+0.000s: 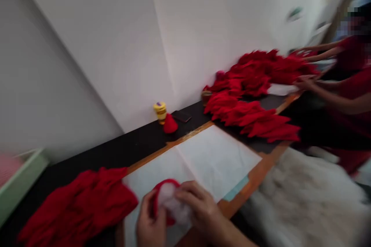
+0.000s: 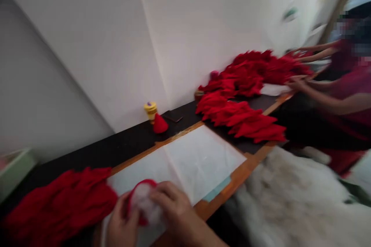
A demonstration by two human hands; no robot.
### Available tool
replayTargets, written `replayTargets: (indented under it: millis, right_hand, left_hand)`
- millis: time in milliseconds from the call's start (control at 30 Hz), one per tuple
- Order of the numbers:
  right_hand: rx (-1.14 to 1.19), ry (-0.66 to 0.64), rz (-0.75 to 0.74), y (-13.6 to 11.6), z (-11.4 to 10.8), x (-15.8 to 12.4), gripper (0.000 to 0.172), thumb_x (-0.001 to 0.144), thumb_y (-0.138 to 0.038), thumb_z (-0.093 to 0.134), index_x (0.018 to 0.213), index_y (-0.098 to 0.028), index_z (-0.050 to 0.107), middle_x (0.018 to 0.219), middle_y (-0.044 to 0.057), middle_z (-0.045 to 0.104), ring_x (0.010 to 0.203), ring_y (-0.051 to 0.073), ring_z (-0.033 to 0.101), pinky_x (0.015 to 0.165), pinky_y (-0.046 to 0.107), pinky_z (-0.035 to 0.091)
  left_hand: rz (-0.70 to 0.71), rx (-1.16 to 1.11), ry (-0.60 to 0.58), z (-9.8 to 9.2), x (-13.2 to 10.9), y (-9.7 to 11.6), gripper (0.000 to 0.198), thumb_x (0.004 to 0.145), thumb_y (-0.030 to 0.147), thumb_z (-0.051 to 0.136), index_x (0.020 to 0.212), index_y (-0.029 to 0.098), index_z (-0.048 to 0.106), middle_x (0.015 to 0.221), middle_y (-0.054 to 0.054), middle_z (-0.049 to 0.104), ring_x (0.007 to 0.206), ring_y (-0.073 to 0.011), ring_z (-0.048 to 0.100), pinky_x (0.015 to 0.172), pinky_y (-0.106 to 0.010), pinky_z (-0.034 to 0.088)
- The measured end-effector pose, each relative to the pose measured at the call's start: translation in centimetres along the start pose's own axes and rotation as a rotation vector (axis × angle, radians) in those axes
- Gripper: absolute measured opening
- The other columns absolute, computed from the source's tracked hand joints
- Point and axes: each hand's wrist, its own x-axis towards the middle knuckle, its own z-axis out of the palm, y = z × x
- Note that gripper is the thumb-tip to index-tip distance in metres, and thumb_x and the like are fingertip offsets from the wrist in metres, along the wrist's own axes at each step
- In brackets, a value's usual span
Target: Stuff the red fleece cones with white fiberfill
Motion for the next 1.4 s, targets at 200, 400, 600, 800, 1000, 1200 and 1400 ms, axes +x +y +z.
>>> replayTargets:
  millis: [200,400,600,800,1000,1200,1400]
  right_hand:
    - [-0.113,0.005,-0.108,-1.2,0.8,-0.7,0.07,0.08,0.008,0.036,0.143,-0.018,0.05,0.121,0.013,0.065,0.112,0.023,0.063,0.094,0.034,0.056]
    - [-0.217,0.061,-0.03,-0.3,0.1,0.3,0.045,0.08,0.005,0.037,0.11,-0.021,0.058,0.081,0.004,0.064,0.075,0.021,0.057,0.064,0.03,0.05]
    - [-0.06,-0.025,0.546,0.9,-0.9,1.8,0.037,0.066,-0.004,0.048,0.099,-0.022,0.051,0.081,0.0,0.058,0.063,0.016,0.054,0.056,0.026,0.041]
    - [0.124,-0.258,0.698,2.1,-0.9,3.2,0.026,0.063,-0.002,0.046,0.079,-0.022,0.05,0.061,-0.006,0.053,0.057,0.013,0.047,0.053,0.023,0.029]
    - [0.15,-0.221,0.712,1.7,0.2,3.5,0.027,0.061,-0.001,0.048,0.075,-0.023,0.044,0.055,-0.009,0.045,0.054,0.012,0.037,0.052,0.024,0.022]
    - [0.404,-0.336,0.723,0.6,1.5,3.2,0.022,0.067,-0.006,0.046,0.078,-0.024,0.04,0.06,-0.009,0.048,0.053,0.01,0.044,0.051,0.021,0.031]
    - [0.466,-0.449,0.629,-0.9,-1.0,2.6,0.029,0.084,-0.02,0.059,0.113,-0.023,0.055,0.098,0.002,0.063,0.076,0.014,0.057,0.064,0.024,0.045]
  left_hand:
    - [0.133,-0.036,0.006,0.2,0.6,-1.9,0.037,0.061,0.0,0.073,0.09,0.023,0.07,0.093,-0.001,0.074,0.096,-0.022,0.07,0.082,-0.022,0.054]
    - [0.381,0.159,-0.108,-0.7,-0.2,-3.8,0.023,0.071,0.025,0.073,0.094,0.021,0.073,0.098,-0.005,0.075,0.095,-0.0245,0.068,0.085,-0.029,0.054]
    - [0.485,0.22,-0.234,-0.8,-1.0,-4.2,0.017,0.08,0.032,0.065,0.09,0.021,0.073,0.088,-0.003,0.072,0.075,-0.0205,0.066,0.066,-0.026,0.054]
    - [0.457,0.277,-0.266,-0.9,-0.9,-4.9,0.025,0.085,0.034,0.059,0.103,0.02,0.068,0.101,-0.008,0.072,0.091,-0.0244,0.068,0.078,-0.031,0.057]
    - [0.67,0.49,-0.143,-0.6,-0.2,-6.1,0.049,0.07,0.023,0.073,0.116,0.021,0.055,0.145,-0.017,0.048,0.13,-0.0328,0.052,0.099,-0.044,0.051]
    - [0.565,0.557,-0.083,-0.7,1.5,-5.4,0.06,0.069,0.007,0.057,0.126,0.022,0.049,0.114,-0.009,0.066,0.101,-0.0258,0.066,0.088,-0.04,0.053]
    - [0.646,0.634,-0.084,-2.1,3.2,-4.2,0.053,0.06,0.003,0.051,0.107,0.023,0.064,0.108,-0.006,0.07,0.107,-0.027,0.066,0.093,-0.039,0.052]
